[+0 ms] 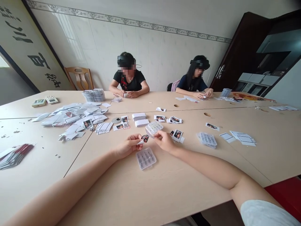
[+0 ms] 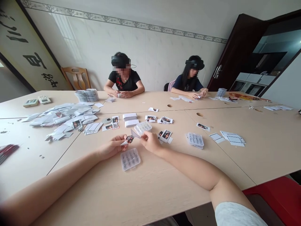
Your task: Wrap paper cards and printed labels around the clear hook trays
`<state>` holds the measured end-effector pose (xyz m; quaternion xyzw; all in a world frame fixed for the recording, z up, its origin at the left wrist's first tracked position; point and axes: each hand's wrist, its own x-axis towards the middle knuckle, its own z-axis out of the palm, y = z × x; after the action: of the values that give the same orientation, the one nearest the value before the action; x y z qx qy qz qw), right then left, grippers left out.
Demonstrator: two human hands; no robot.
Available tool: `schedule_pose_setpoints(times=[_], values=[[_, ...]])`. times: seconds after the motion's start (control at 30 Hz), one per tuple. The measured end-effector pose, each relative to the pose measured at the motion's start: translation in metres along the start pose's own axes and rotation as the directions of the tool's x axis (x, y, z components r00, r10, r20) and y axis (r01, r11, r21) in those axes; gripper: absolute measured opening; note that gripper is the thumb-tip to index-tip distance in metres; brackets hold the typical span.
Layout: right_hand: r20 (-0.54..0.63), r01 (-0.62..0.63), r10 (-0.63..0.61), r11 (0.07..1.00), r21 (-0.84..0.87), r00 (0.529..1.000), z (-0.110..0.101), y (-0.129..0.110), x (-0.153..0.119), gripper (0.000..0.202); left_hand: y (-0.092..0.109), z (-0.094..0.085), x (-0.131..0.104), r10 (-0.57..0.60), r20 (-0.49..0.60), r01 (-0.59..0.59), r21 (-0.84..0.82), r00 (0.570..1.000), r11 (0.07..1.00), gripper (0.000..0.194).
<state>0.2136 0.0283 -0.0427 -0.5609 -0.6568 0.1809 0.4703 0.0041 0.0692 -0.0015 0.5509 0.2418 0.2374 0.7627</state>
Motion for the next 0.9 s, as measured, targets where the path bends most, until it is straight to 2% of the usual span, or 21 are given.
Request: schedule_pose_setpoints(times=[0.6, 0.77, 0.9], values=[[-0.015, -0.002, 0.003, 0.999, 0.038, 1.000, 0.0030, 0.0043, 0.0006, 0.005, 0.0005, 0.0001, -0.0020, 0.001, 0.012, -0.001, -0.030, 1.000, 1.000, 0.013], [-0.036, -0.018, 0.021, 0.998, 0.065, 0.999, 0.0029, 0.0057, 0.0027, 0.016, 0.0036, 0.0010, -0.0039, -0.007, 0.011, 0.007, -0.039, 1.000, 0.999, 0.012], [-0.008, -0.038, 0.040, 0.990, 0.132, 0.999, 0.0012, 0.0046, 0.0042, 0.017, 0.0026, 0.0003, -0.0038, 0.020, 0.007, -0.019, -0.075, 1.000, 0.997, 0.013]])
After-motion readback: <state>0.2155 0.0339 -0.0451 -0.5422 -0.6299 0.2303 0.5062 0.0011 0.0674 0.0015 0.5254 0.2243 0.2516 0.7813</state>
